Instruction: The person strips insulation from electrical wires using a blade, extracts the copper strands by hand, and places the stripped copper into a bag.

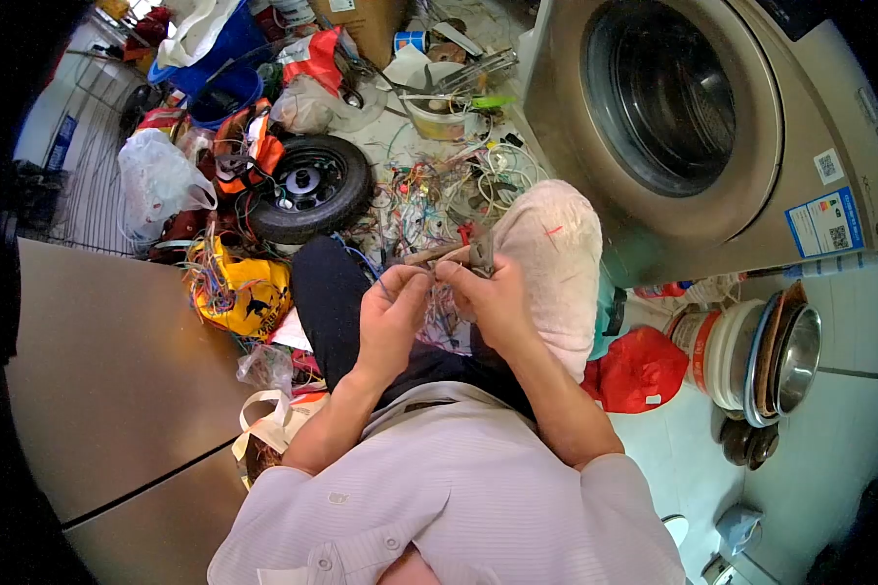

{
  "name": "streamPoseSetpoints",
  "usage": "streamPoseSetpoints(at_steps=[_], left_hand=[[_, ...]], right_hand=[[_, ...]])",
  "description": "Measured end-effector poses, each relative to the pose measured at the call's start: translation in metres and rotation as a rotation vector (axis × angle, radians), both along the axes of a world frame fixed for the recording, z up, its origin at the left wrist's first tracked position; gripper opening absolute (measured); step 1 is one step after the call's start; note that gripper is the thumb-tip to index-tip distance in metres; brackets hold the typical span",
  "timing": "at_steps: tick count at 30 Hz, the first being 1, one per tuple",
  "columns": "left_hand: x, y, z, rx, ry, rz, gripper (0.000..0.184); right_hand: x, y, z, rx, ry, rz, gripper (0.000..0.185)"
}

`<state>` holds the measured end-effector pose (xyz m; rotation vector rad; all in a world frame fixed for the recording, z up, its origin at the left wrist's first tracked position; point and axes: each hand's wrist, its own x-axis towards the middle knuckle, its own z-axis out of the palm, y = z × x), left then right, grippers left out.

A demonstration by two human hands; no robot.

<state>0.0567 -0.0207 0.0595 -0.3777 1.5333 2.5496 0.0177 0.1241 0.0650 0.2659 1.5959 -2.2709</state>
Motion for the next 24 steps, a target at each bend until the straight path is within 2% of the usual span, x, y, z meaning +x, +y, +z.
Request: streamPoseSetpoints(at_steps=[2,4,5,10,13,18,24], left_hand=[[-0.001,0.001,-0.001,-0.011,-0.001,-0.017,0.011],[-0.001,0.001,-0.002,-0.171,0.037,-0.005,0.012],[0.000,0.002,-0.001,-0.170,0.036,-0.005,0.012],[0.002,0.001,0.000,0.043,-0.073,0.039,0.010],[0.002,0.002,0.001,0.087,-0.081,0.066,0.010],[0.000,0.002,0.002,0.075,-0.110,0.065,0.011],[0.003,0.009,-0.001,0.065,-0.095,0.008,0.011]], right_hand=[[0.001,-0.001,-0.002,0.039,0.046,0.020,0.009],[0.003,0.000,-0.006,0.087,0.095,0.032,0.008],[0.003,0.001,-0.008,0.135,0.145,0.046,0.008],[0.003,0.006,-0.016,0.116,0.199,0.086,0.007],[0.005,0.008,-0.016,0.153,0.268,0.116,0.007],[0.007,0.002,-0.019,0.187,0.322,0.052,0.008],[0.001,0.000,-0.024,0.235,0.258,-0.043,0.008]])
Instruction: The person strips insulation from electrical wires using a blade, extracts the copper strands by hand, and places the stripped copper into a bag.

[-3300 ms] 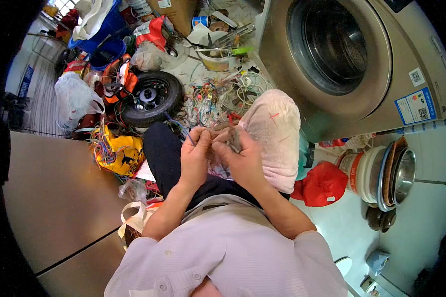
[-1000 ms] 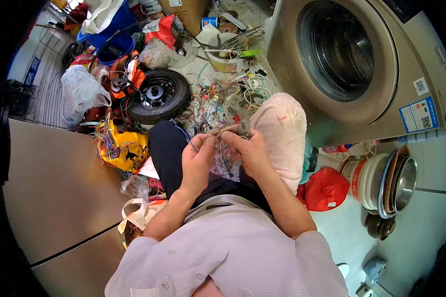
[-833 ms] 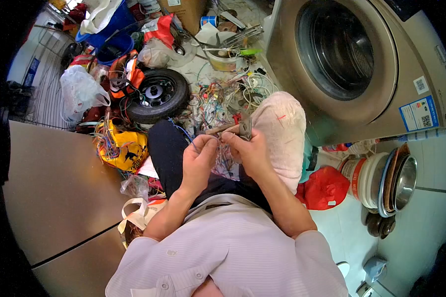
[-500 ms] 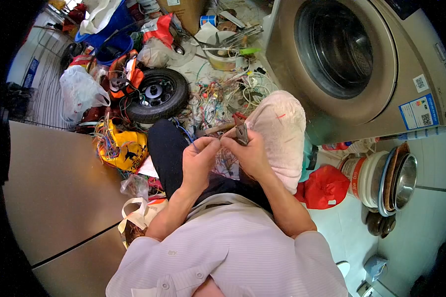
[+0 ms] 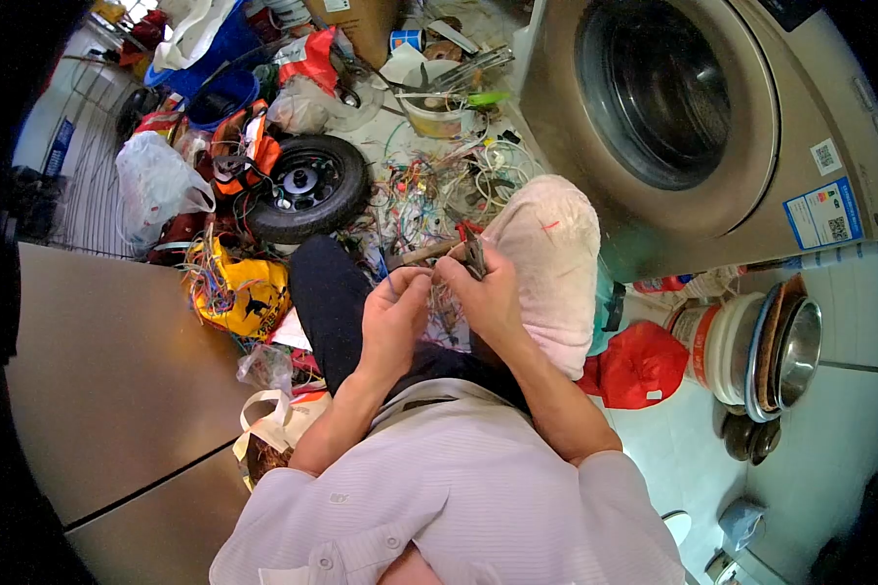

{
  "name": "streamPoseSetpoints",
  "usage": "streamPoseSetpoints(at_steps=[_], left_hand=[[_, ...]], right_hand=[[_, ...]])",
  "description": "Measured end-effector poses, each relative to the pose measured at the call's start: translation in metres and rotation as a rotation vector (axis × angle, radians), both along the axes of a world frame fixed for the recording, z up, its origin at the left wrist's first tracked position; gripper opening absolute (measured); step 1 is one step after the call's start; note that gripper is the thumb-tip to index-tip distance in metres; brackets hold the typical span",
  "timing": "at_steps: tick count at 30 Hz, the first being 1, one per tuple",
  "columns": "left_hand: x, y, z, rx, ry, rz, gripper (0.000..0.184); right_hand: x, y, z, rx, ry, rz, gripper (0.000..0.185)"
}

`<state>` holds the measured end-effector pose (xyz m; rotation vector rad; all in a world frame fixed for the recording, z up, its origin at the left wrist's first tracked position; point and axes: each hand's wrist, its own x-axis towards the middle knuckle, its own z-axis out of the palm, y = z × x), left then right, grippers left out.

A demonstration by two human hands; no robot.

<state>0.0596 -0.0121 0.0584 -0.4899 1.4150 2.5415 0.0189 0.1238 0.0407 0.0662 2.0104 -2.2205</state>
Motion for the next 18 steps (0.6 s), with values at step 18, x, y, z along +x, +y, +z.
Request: streamPoseSetpoints(at_steps=[18], left_hand=[[-0.006,-0.014,-0.008,0.104,-0.039,0.023,0.012]], right_hand=[[-0.004,0.017,0.013,0.171,0.104,0.281,0.011]])
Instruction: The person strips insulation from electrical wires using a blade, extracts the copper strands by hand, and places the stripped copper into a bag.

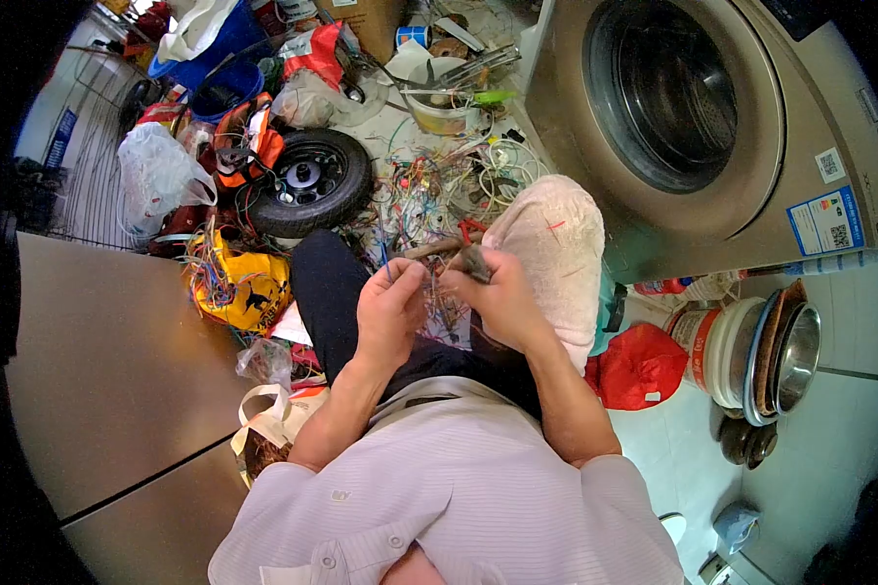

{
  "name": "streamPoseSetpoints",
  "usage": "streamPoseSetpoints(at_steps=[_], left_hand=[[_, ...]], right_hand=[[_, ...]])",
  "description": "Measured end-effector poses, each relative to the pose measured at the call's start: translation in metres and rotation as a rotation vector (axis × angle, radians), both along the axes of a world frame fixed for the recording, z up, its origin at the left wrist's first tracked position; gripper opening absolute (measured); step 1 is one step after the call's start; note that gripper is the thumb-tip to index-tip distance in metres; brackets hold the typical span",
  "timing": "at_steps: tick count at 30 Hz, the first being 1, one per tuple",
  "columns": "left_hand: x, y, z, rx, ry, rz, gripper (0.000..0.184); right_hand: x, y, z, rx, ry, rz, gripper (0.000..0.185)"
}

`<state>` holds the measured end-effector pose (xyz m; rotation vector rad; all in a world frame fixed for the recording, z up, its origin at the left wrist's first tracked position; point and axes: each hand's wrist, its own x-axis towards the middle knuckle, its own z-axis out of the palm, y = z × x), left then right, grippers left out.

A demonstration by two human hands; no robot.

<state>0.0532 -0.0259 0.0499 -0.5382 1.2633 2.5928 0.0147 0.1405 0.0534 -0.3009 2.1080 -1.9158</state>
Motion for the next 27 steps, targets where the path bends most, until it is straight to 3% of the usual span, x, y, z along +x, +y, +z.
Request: streamPoseSetpoints(at_steps=[3,13,15,19,21,27], left_hand=[[0.000,0.001,-0.001,0.025,0.000,-0.019,0.014],[-0.001,0.002,0.002,-0.076,0.040,-0.106,0.015],[-0.001,0.001,-0.002,-0.057,0.028,-0.094,0.015],[-0.003,0.001,-0.005,-0.025,0.005,-0.046,0.015],[-0.002,0.001,-0.006,-0.020,0.015,-0.054,0.015],[0.000,0.003,-0.003,0.019,0.031,-0.053,0.016]], right_hand=[[-0.004,0.000,0.005,-0.203,-0.314,-0.136,0.008],[-0.002,-0.007,0.005,-0.136,-0.236,-0.131,0.007],[-0.003,-0.004,0.004,-0.095,-0.107,0.002,0.007],[-0.003,0.003,0.006,-0.069,-0.195,0.124,0.009],[-0.003,0.003,0.001,-0.313,-0.391,0.042,0.011],[-0.003,-0.008,-0.003,-0.302,-0.384,-0.159,0.012]])
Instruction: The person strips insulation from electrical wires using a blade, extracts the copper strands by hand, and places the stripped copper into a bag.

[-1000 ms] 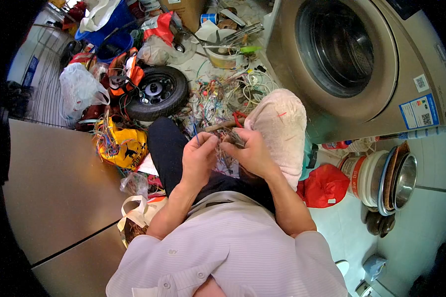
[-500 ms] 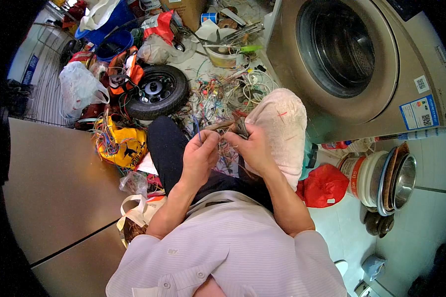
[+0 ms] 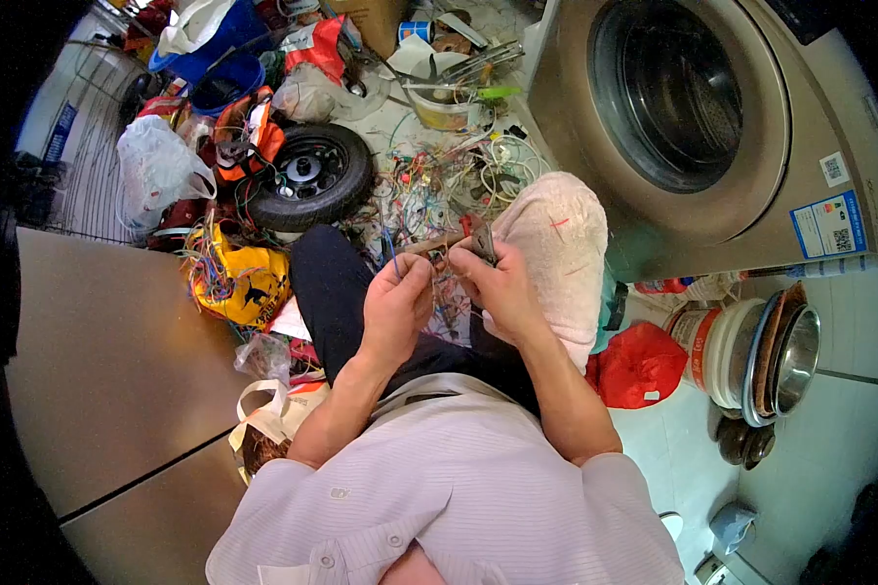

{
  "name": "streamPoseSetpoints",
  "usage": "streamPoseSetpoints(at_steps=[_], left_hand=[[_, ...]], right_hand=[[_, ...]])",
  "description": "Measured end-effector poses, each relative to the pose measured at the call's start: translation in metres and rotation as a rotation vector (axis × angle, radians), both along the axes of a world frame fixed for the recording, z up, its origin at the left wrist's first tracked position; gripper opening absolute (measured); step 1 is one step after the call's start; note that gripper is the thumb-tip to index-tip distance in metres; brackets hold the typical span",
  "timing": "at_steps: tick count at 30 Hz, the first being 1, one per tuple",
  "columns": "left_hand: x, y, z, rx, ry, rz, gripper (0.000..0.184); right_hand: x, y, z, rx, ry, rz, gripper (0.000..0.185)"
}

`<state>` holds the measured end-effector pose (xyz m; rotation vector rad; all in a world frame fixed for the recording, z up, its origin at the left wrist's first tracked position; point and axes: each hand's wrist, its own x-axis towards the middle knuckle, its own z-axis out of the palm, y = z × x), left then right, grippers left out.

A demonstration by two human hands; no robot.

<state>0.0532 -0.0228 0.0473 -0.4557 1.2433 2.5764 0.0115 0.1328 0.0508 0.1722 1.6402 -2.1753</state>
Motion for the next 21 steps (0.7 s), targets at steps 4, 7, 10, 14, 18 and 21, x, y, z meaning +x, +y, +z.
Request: streamPoseSetpoints(at_steps=[4,7,10,14,18,21], left_hand=[[0.000,0.000,0.001,-0.036,0.037,-0.002,0.017],[-0.001,0.002,0.001,-0.088,0.065,0.009,0.018],[-0.003,-0.001,0.002,-0.076,0.051,-0.024,0.018],[-0.004,-0.003,0.002,-0.033,0.073,-0.078,0.019],[-0.005,-0.003,0.003,-0.086,0.098,-0.166,0.018],[-0.005,-0.003,0.010,-0.123,0.059,-0.194,0.015]], right_hand=[[0.006,-0.006,0.007,0.043,0.024,0.031,0.012],[0.006,-0.008,0.007,0.122,0.151,0.007,0.016],[0.002,0.000,0.014,0.087,-0.011,0.055,0.019],[-0.007,0.006,0.018,-0.079,-0.131,0.090,0.016],[-0.010,0.008,0.012,-0.280,-0.174,0.013,0.009],[-0.010,0.004,0.010,-0.290,-0.204,-0.137,0.010]])
